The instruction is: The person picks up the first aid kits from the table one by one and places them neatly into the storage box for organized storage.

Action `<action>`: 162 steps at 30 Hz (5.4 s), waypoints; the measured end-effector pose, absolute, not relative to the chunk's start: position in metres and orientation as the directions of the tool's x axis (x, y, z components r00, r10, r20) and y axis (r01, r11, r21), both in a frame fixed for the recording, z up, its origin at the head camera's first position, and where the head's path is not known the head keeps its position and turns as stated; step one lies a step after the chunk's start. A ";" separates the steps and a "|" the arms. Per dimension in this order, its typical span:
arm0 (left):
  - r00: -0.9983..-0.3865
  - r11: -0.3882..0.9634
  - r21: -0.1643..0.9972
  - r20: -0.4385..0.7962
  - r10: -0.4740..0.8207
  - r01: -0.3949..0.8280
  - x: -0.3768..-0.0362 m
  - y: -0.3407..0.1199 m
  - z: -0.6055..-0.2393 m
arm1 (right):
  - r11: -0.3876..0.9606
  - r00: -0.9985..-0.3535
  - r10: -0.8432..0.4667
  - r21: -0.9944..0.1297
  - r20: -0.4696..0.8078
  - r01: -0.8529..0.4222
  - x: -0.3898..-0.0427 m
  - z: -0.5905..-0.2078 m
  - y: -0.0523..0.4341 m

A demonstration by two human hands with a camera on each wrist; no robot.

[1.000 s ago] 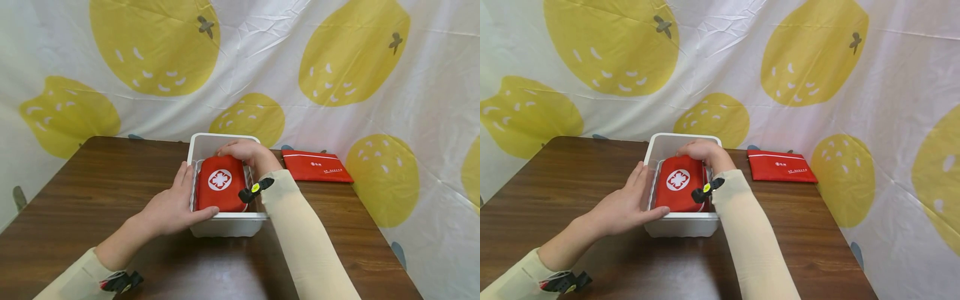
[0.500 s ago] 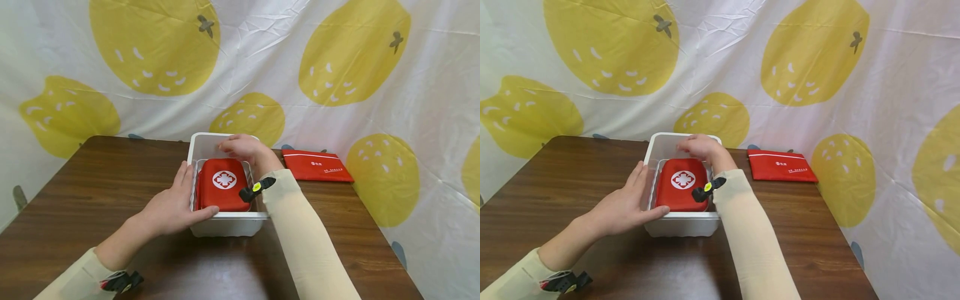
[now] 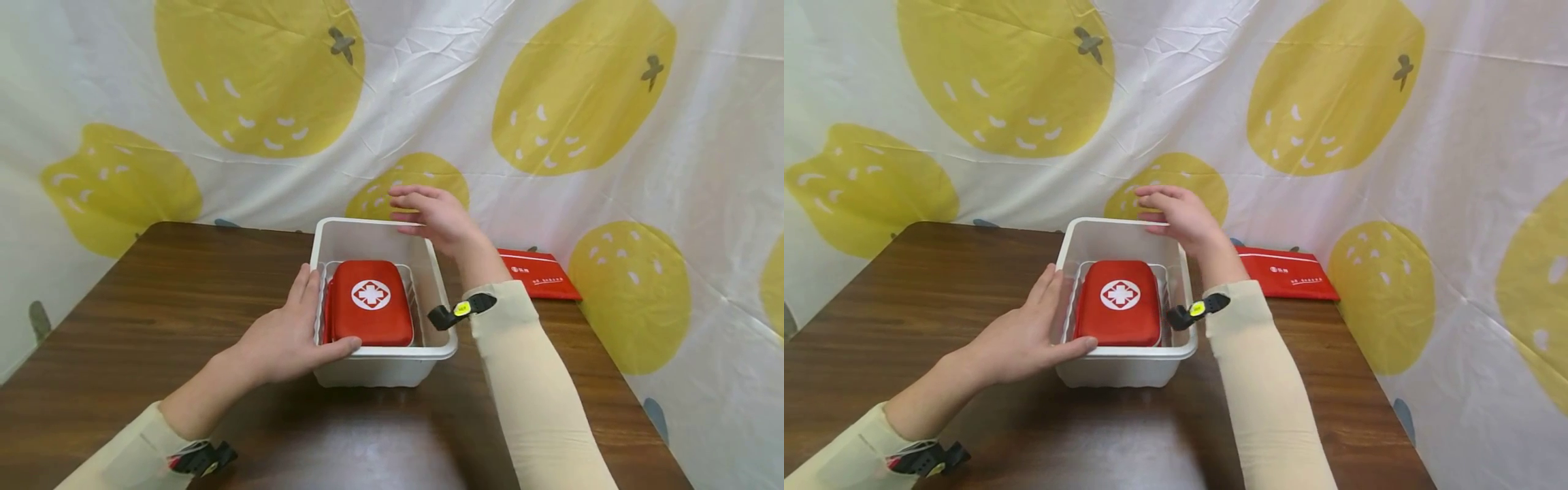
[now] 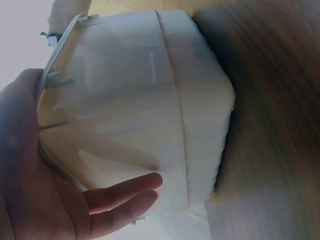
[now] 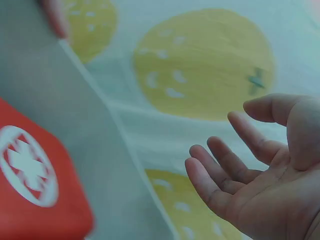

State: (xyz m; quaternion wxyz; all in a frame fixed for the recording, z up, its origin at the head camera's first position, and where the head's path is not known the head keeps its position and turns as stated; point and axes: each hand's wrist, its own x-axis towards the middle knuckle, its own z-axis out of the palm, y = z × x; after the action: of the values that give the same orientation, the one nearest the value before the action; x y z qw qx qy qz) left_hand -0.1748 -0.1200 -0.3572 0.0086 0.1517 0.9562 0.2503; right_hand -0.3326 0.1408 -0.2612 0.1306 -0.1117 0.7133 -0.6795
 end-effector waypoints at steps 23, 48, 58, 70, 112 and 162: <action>-0.952 0.821 0.494 0.047 0.303 0.286 -0.178 -0.117 -0.359 | 0.582 -0.992 0.053 -0.803 -0.118 0.127 -0.346 -0.369 0.349; -0.953 0.824 0.491 0.044 0.301 0.283 -0.176 -0.118 -0.358 | 0.954 -0.962 -0.079 -0.301 -0.263 0.004 -0.334 -0.412 0.361; -0.952 0.826 0.486 0.044 0.302 0.285 -0.177 -0.119 -0.359 | 0.944 -0.963 -0.198 -0.299 -0.184 -0.137 -0.321 -0.406 0.355; -0.953 0.831 0.478 0.049 0.298 0.285 -0.178 -0.120 -0.360 | 0.953 -0.940 -0.262 -0.213 -0.219 -0.216 -0.329 -0.429 0.359; -0.954 0.823 0.492 0.051 0.296 0.282 -0.179 -0.121 -0.362 | 0.958 -0.892 -0.284 -0.140 -0.353 -0.250 -0.280 -0.388 0.304; -0.953 0.823 0.490 0.057 0.299 0.288 -0.178 -0.121 -0.362 | 0.464 -0.870 -0.291 -0.854 -0.398 0.235 -0.277 -0.405 0.361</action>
State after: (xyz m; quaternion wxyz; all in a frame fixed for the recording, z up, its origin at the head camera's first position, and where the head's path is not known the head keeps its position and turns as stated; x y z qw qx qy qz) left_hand -0.1782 -0.1212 -0.3618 0.0110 0.1535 0.9547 0.2547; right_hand -0.2765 0.3606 -0.4053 0.2542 -0.0170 0.8169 -0.5175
